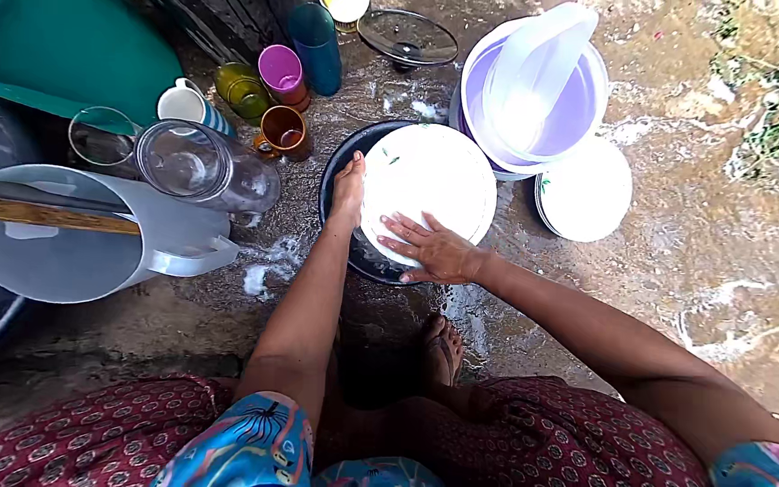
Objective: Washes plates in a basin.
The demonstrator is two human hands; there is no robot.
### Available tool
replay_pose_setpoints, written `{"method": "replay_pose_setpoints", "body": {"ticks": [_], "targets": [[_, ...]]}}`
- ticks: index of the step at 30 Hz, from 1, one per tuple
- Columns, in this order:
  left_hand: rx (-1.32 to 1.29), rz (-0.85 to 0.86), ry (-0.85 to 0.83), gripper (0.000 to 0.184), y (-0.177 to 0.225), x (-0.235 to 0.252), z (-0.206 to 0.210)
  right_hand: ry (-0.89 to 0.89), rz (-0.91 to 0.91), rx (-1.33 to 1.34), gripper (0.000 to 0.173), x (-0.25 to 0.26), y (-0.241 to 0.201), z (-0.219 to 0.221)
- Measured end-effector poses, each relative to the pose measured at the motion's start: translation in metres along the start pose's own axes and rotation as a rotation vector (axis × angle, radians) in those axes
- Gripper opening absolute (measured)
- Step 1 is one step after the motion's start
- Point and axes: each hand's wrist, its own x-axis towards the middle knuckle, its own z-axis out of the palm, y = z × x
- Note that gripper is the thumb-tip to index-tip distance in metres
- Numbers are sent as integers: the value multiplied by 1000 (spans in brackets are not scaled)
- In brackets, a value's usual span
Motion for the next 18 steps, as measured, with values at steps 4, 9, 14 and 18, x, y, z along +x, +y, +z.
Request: {"method": "replay_pose_setpoints", "body": {"ticks": [4,9,14,18], "targets": [[36,-157,-207,60,-17,9,3,-168,220,-48,59,-50,-9,-27],[274,-110,-445,52,-34,7,12,89,182,-83,45,-89,-29,-77],[80,-182,-381,51,-32,15,16,552,-33,24,22,-89,-27,-107],[-82,37,125,57,-39,17,10,863,337,362,24,-84,-22,-104]]}}
